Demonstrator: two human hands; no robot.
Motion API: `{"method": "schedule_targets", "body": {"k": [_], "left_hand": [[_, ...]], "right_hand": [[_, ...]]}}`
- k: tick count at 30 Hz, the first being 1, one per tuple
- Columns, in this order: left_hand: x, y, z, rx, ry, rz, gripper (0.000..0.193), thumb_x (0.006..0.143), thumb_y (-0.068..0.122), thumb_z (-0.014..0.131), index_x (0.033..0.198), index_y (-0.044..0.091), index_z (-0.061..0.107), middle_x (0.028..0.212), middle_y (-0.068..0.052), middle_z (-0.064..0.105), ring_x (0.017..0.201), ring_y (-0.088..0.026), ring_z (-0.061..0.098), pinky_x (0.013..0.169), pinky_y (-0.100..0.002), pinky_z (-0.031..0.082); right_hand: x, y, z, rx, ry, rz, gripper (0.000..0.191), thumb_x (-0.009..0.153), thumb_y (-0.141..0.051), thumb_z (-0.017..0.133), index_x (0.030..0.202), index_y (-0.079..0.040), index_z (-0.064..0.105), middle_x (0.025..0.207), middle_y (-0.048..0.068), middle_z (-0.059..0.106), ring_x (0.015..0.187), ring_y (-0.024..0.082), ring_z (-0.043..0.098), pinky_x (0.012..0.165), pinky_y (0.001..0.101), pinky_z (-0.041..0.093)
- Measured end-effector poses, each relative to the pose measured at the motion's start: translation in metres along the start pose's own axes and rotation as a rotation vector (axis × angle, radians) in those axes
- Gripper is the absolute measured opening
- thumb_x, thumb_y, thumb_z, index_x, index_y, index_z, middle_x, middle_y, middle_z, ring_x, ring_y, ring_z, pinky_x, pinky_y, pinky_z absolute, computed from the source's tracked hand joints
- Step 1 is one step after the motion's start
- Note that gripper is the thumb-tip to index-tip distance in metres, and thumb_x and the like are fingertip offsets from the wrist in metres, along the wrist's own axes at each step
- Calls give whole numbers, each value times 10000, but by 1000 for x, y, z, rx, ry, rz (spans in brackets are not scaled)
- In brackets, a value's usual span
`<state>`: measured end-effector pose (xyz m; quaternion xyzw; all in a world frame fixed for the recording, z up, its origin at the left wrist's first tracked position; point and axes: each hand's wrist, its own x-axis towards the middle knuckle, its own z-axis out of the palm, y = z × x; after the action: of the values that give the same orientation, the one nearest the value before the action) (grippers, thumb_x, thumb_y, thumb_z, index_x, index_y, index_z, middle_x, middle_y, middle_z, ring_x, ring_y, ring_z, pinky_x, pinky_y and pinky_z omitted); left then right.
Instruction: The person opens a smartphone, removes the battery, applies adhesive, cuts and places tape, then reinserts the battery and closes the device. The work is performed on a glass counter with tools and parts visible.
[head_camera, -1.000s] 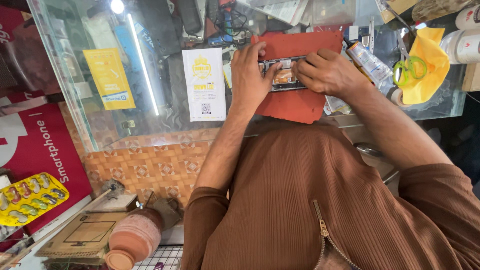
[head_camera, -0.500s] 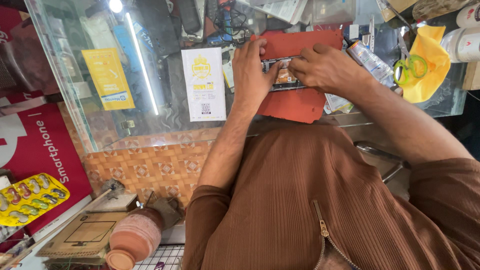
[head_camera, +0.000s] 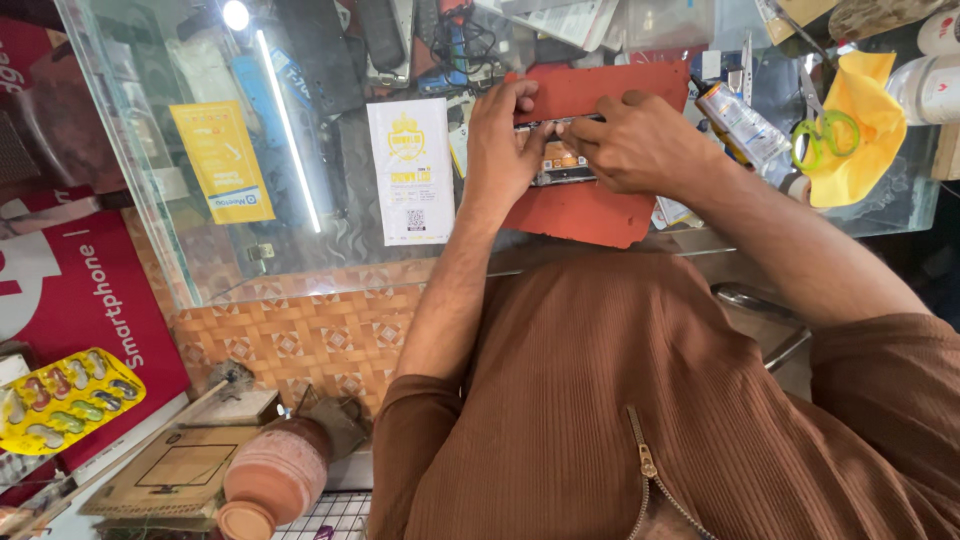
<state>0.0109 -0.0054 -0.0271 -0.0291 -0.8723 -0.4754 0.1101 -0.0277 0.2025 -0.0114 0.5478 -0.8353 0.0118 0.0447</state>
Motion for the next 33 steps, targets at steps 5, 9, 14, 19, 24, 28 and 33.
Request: {"method": "schedule_targets", "body": {"k": [5,9,14,19,24,28,33], "left_hand": [[-5,1,2,7,-5,-10,452,783,0,822,1185,55,623,1029,-77,656,972,-272,611,882,-408,487],[-7,1,4,9,3,-28,450,782,9,827,1183,59,629,999,-71,650,968,-276,600,884,-411,481],[-9,-1,3,-8,18,-5,454,800,32,833,1202,69,625,1010,-62,647,973,-260,599,877,-396,484],[-9,-4,3,-46,14,-61,454,798,65,852,1204,83,649,1007,-44,674,913,-225,583,770,-348,478],[-11,-9,3,-58,13,-43,461,808,66,848,1223,84,649,1016,-38,678,891,-208,578,771,-338,478],[-13,-12,3,-68,7,-54,452,818,63,843,1226,80,651,1026,-38,685,880,-202,574,761,-330,477],[-16,-14,5,-64,8,-51,449,816,65,844,1223,77,653,1019,-42,680,881,-199,574,772,-331,479]], "right_hand": [[-13,1,-2,51,64,41,389,832,-208,696,1198,-105,779,926,-32,669,811,185,649,609,349,540],[-28,5,-8,115,35,88,389,792,-206,726,1167,-125,788,873,-36,671,773,195,650,587,356,536],[-35,-1,-14,379,136,290,159,837,-158,740,983,-95,750,857,29,654,788,229,676,641,392,541],[-25,-20,-1,575,211,570,160,955,-181,793,942,-47,707,858,76,647,742,265,674,627,417,521],[-21,-26,11,546,248,627,145,946,-150,770,986,-35,692,866,89,645,784,290,666,678,435,524],[-17,-26,15,547,235,675,128,926,-135,768,963,-39,693,855,95,653,777,312,659,661,452,519],[-15,-27,18,574,205,707,88,894,-108,753,895,-41,695,853,108,668,763,331,658,655,469,515]]}}
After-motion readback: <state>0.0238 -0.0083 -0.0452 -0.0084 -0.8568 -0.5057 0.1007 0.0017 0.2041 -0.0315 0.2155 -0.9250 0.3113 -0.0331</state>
